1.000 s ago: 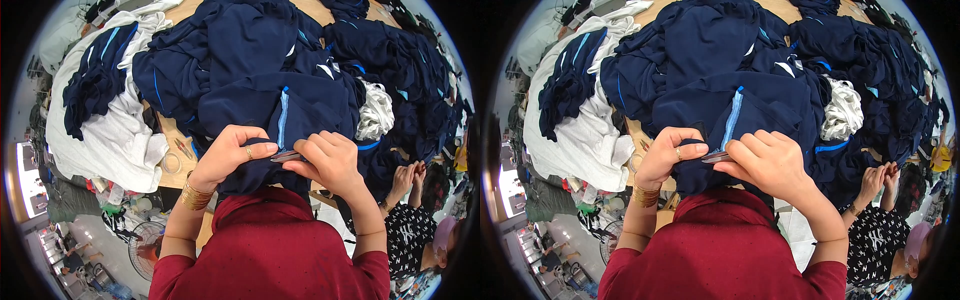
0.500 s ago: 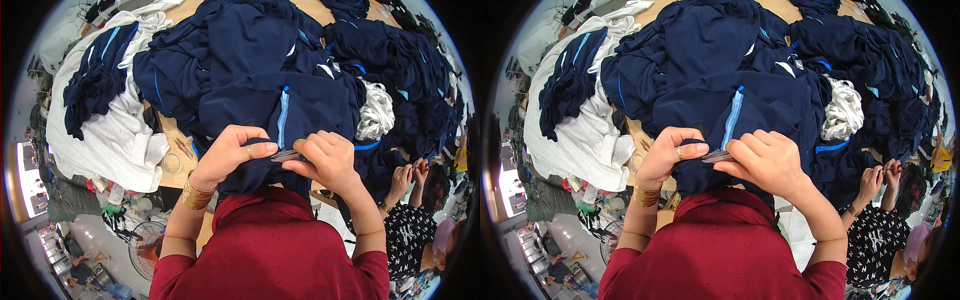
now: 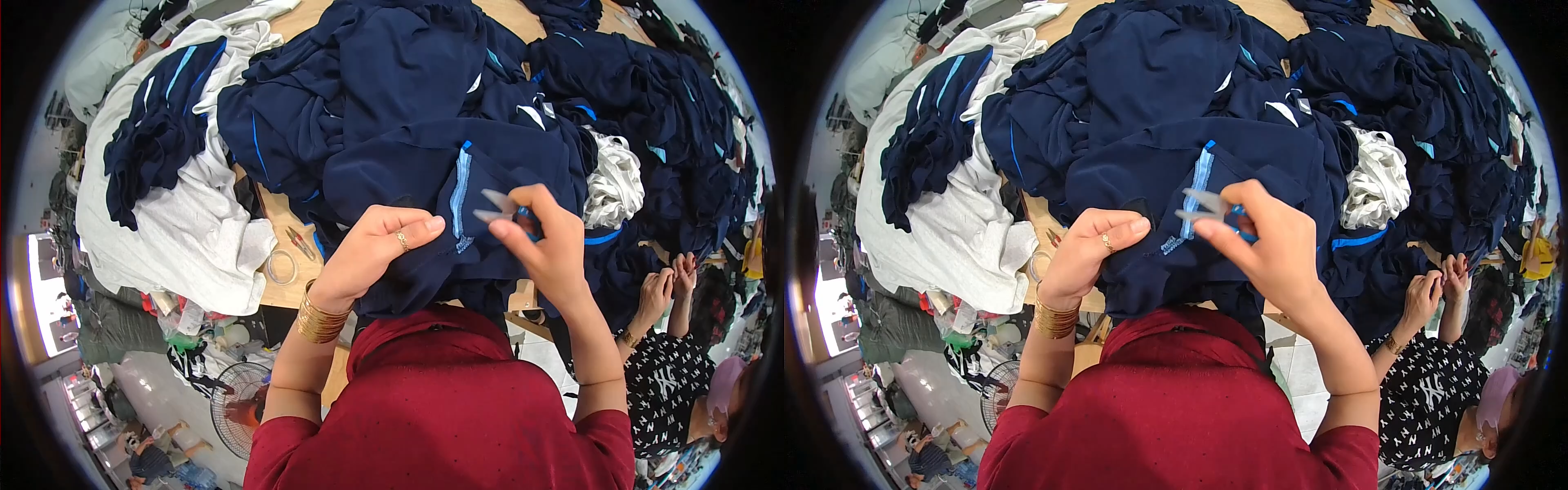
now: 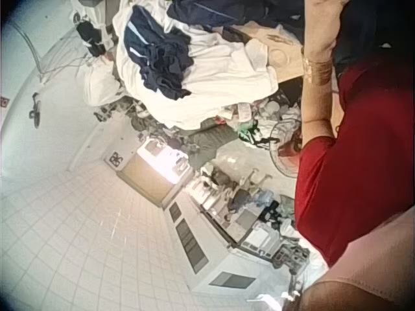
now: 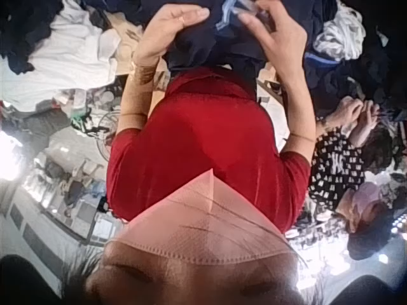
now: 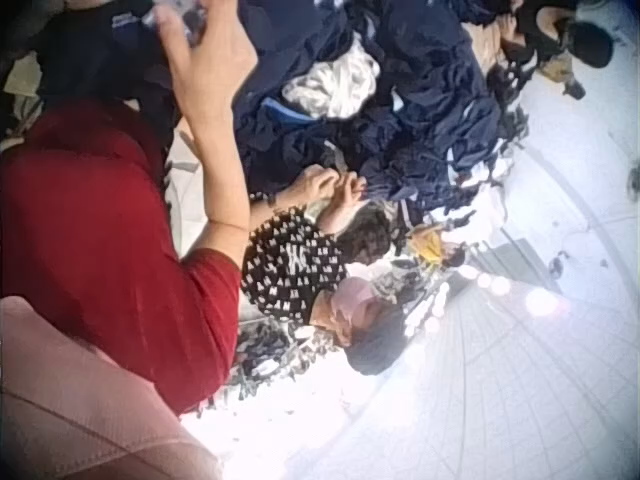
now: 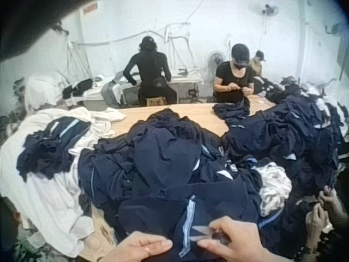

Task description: The recorder uses thread snips to trim excess threads and inspect blue athletic garments on a large work table.

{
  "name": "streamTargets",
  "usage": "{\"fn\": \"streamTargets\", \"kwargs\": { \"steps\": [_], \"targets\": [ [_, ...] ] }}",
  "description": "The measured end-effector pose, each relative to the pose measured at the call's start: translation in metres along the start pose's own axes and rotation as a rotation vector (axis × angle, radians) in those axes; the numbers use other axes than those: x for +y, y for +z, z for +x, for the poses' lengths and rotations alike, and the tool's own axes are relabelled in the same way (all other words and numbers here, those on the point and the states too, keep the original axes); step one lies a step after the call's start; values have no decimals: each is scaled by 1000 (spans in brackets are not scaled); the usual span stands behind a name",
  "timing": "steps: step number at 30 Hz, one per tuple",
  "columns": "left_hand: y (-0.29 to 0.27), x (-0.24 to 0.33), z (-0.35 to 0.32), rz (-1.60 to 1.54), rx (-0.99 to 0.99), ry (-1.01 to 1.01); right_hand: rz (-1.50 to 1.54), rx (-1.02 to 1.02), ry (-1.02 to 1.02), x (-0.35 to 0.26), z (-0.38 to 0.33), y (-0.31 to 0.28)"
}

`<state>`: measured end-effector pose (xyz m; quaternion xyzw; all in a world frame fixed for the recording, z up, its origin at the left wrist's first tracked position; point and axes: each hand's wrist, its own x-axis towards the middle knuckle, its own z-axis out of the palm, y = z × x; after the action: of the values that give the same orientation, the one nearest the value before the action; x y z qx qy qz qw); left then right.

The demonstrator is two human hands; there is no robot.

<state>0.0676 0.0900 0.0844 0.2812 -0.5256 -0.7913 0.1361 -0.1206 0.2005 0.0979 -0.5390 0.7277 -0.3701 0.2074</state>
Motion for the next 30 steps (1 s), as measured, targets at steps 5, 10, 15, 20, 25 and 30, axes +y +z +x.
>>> {"fn": "streamTargets", "kwargs": {
  "steps": [5, 10, 15, 20, 25, 30],
  "targets": [
    [-3, 1, -8, 76, 46, 46, 337, -115, -202, 3, 1, 7],
    [-2, -28, 6, 93, 27, 166, 85, -59, -520, -2, -4, 27],
    [7, -46, 5, 130, 99, 232, 22, -86, -559, -8, -11, 37],
    [3, -44, -10, 168, 204, 269, -50, -149, -613, -9, -2, 39],
    [7, -44, -12, 149, 234, 317, -71, -246, -597, -8, 3, 35],
    [-2, -43, -13, 213, 306, 257, -3, -136, -573, -2, 5, 38]
  ]
}}
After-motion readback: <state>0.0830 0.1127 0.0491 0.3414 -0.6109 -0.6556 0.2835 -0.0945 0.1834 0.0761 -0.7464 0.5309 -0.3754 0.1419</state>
